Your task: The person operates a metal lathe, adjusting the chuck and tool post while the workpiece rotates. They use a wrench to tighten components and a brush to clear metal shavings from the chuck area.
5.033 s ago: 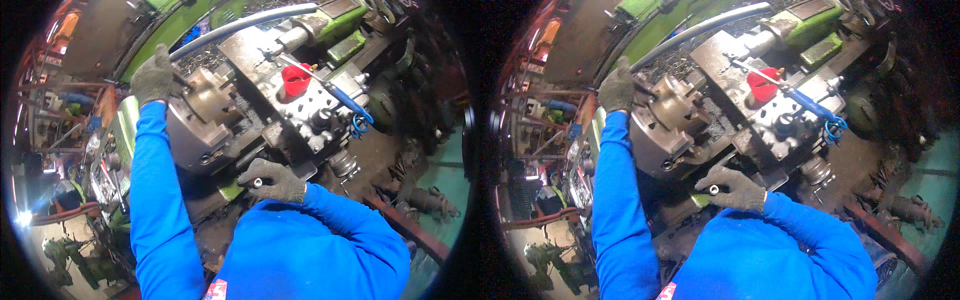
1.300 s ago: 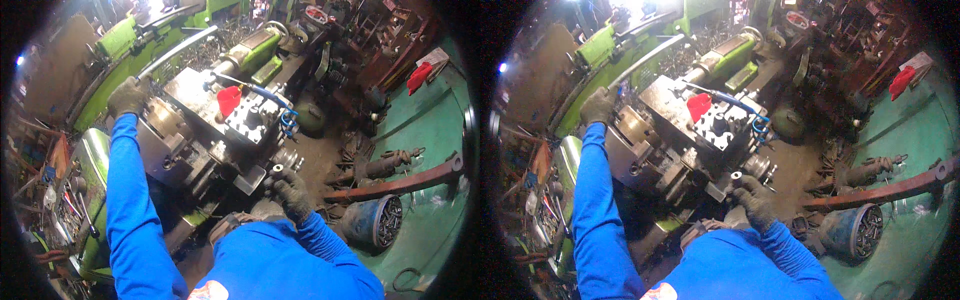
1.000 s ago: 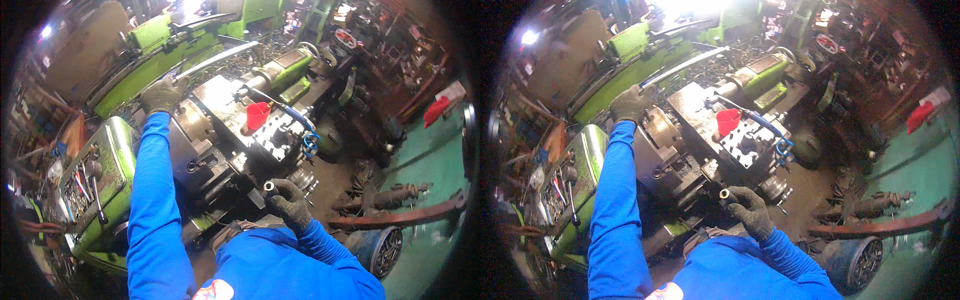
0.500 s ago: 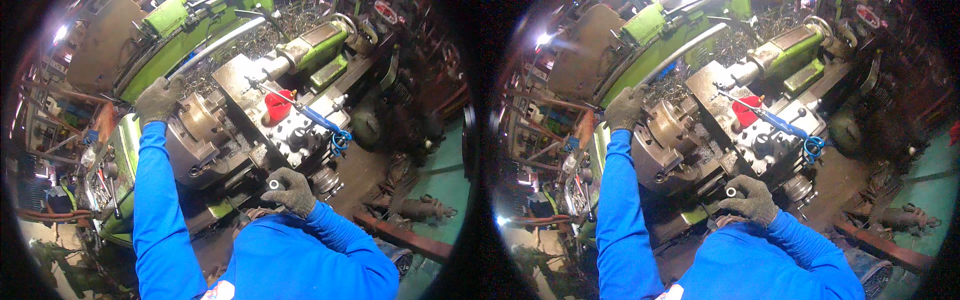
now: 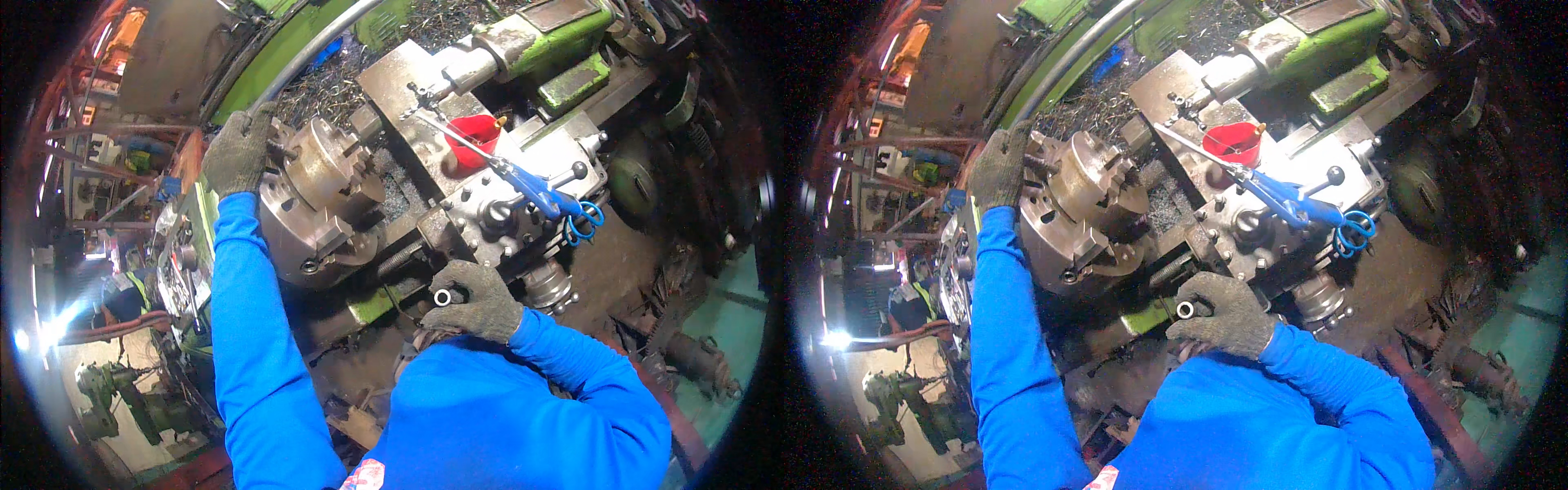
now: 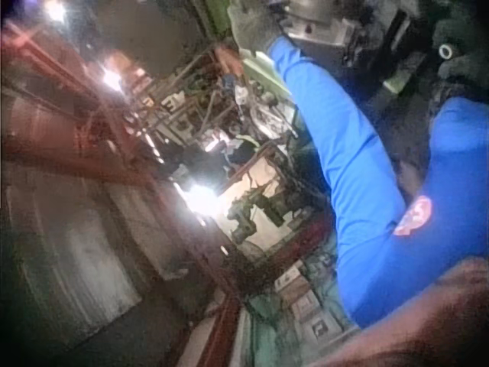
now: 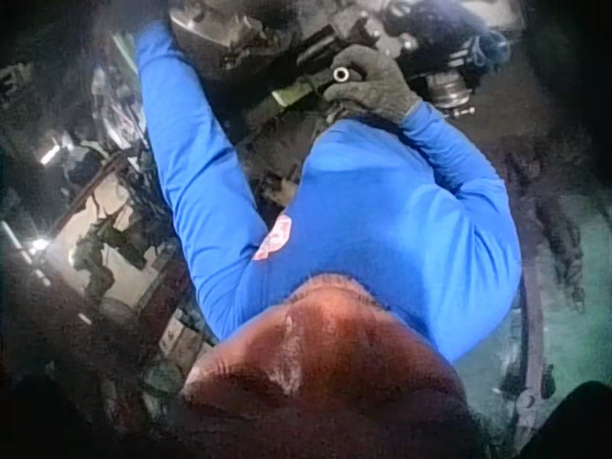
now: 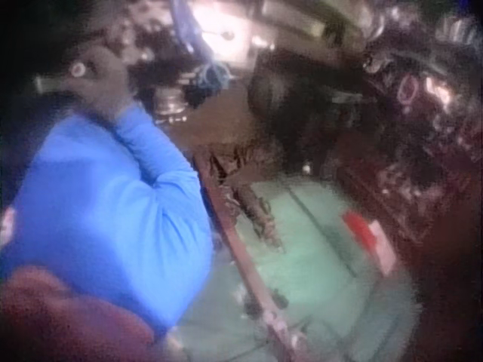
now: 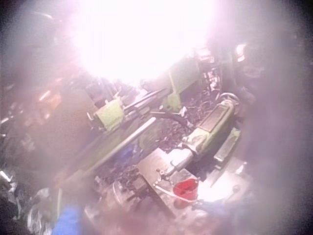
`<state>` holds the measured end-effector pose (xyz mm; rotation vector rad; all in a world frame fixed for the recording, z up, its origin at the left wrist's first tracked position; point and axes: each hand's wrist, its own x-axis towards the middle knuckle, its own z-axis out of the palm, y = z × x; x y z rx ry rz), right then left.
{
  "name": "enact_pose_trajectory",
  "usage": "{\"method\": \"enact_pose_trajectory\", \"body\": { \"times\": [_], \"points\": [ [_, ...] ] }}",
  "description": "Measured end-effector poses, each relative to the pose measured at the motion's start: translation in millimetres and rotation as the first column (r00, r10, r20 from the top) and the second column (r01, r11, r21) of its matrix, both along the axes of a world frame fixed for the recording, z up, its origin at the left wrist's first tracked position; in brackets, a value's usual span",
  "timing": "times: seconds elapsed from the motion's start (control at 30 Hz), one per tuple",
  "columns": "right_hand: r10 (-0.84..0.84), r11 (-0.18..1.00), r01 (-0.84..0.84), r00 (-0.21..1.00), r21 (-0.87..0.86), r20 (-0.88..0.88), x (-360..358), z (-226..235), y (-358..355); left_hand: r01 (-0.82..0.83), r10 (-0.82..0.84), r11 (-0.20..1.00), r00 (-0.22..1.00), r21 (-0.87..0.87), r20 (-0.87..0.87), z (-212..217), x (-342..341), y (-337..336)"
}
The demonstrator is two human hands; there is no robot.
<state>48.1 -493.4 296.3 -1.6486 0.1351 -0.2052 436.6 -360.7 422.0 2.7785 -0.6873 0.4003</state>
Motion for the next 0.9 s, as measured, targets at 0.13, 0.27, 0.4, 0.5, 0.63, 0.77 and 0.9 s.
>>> {"method": "enact_pose_trajectory", "body": {
  "times": [0.13, 0.27, 0.4, 0.5, 0.63, 0.77, 0.9],
  "points": [
    [0.027, 0.998, -0.027, 1.0, 0.056, -0.002, 3.9, -0.2, -1.1, -0.012, -0.003, 0.99, 0.994, 0.142, 0.109, 3.4, -0.3, -7.3],
    [-0.011, 0.999, 0.007, 0.995, 0.043, 0.095, 9.0, 4.4, 11.2, 0.044, -0.051, 0.996, 0.995, 0.08, 0.083, -1.6, 3.4, -1.0],
    [-0.056, 0.997, 0.054, 0.997, 0.047, 0.059, 14.6, 20.8, 30.6, 0.036, -0.05, 0.992, 0.992, 0.118, 0.119, 3.2, 1.0, 0.7],
    [-0.078, 0.853, 0.082, 0.997, 0.516, -0.029, 21.0, 35.9, 51.1, 0.042, -0.058, 0.993, 0.987, 0.107, 0.151, 6.2, -2.3, 8.2],
    [-0.063, 0.723, 0.14, 0.989, 0.677, -0.137, 22.1, 36.5, 62.2, 0.1, -0.112, 0.991, 0.984, 0.088, 0.138, 6.6, -6.3, 1.6],
    [-0.134, 0.405, 0.037, 0.991, 0.913, 0.019, 26.9, 27.6, 79.7, 0.205, -0.212, 0.977, 0.951, 0.056, 0.225, -3.0, -8.3, 5.0],
    [-0.098, 0.227, -0.012, 0.995, 0.974, 0.035, 33.4, 21.0, 81.6, 0.226, -0.215, 0.974, 0.939, -0.012, 0.27, -7.9, -11.8, 13.4]
  ]
}}
